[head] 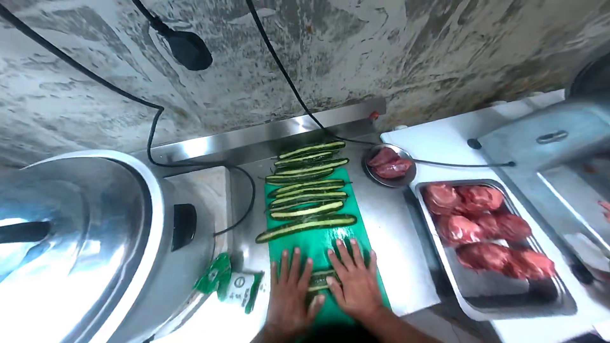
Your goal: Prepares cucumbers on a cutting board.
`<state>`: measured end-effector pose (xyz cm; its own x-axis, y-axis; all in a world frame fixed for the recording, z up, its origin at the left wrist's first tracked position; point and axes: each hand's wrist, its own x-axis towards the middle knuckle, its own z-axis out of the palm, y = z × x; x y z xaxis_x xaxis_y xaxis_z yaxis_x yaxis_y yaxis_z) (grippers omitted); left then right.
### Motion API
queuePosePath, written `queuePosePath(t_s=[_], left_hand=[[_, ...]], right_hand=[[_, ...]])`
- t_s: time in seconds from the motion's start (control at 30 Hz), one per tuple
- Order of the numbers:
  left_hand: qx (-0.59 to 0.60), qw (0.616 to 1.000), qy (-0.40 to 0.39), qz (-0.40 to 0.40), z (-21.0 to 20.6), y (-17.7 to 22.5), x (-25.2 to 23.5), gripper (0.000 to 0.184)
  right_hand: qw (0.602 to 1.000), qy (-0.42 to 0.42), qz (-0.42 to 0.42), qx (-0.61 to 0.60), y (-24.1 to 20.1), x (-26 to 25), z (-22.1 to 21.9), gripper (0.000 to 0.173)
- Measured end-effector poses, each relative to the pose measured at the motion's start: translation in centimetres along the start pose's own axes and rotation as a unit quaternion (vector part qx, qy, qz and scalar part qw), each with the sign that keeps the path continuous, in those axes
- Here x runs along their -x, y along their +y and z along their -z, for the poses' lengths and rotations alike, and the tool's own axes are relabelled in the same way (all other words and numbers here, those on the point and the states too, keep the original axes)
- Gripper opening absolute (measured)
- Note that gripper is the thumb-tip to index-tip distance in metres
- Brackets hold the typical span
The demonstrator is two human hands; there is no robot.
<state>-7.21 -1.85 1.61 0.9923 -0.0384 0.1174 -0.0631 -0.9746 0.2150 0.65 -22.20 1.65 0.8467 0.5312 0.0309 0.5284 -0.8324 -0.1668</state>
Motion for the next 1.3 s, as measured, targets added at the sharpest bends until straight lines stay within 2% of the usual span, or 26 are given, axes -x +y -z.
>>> queuePosePath(t_s=[0.07,0.17,0.23,0.3,0.4,0.47,0.5,0.57,0.67,0.73,0.87,0.93,1.03,1.13,1.17,1.23,1.3], left_hand=[[-0.013,1.0,0.005,0.026,-0.1,-0.6,-2.0,0.09],[-0.022,0.99,-0.06,0.125,0.3,-2.6,-9.6,0.094],[-0.03,0.986,-0.066,0.15,0.2,-3.1,-11.4,0.093],[-0.033,0.994,-0.027,0.099,0.3,-2.3,-9.1,0.09],[-0.008,1.0,0.021,0.009,-0.3,-0.3,-1.3,0.085],[-0.006,0.999,0.032,-0.007,-0.7,0.1,0.2,0.087],[-0.01,1.0,0.029,0.002,-0.6,-0.2,-0.7,0.088],[-0.023,0.998,0.012,0.052,-0.2,-1.6,-5.6,0.091],[-0.031,0.987,-0.072,0.141,0.5,-3.2,-11.7,0.094],[-0.036,0.992,-0.046,0.109,0.4,-2.7,-10.1,0.093],[0.001,1.0,0.024,0.001,-0.3,0.0,-0.2,0.09],[-0.01,0.999,0.045,-0.018,-1.1,0.4,2.0,0.09],[-0.028,0.999,0.037,0.008,-0.5,-0.7,-2.1,0.087],[-0.039,0.99,-0.067,0.115,0.8,-1.7,-8.9,0.095],[-0.042,0.988,-0.084,0.122,0.8,-1.9,-9.5,0.096],[-0.043,0.994,-0.058,0.085,0.5,-1.7,-7.7,0.092],[-0.012,1.0,0.0,0.029,-0.2,-0.9,-3.5,0.089]], right_hand=[[0.999,-0.022,-0.034,0.003,-0.1,-2.0,0.7,0.068],[0.988,-0.079,-0.129,-0.008,0.5,-9.4,1.9,0.084],[0.986,-0.084,-0.141,0.005,0.6,-11.3,1.9,0.087],[0.993,-0.067,-0.094,0.007,0.4,-9.1,1.8,0.082],[1.0,-0.018,-0.004,0.004,-0.1,-1.5,0.3,0.073],[1.0,-0.001,0.007,0.007,-0.2,-0.1,-0.2,0.073],[1.0,-0.007,0.001,0.012,-0.1,-1.0,0.1,0.073],[0.999,-0.03,-0.044,0.01,-0.1,-5.7,1.1,0.072],[0.99,-0.07,-0.122,0.004,0.1,-11.3,1.7,0.08],[0.995,-0.052,-0.09,0.008,-0.1,-9.7,1.5,0.078],[1.0,0.01,0.011,-0.007,-0.7,0.0,-0.3,0.071],[0.999,0.04,0.032,-0.004,-0.6,1.9,-1.0,0.071],[1.0,0.021,0.0,0.003,-0.6,-2.0,0.0,0.073],[0.993,-0.06,-0.1,-0.015,-1.0,-8.1,1.6,0.075],[0.991,-0.075,-0.107,-0.01,-1.1,-8.6,1.7,0.076],[0.994,-0.071,-0.078,-0.003,-1.2,-6.8,1.6,0.075],[0.999,-0.03,-0.032,-0.014,-1.2,-2.7,0.7,0.071]])
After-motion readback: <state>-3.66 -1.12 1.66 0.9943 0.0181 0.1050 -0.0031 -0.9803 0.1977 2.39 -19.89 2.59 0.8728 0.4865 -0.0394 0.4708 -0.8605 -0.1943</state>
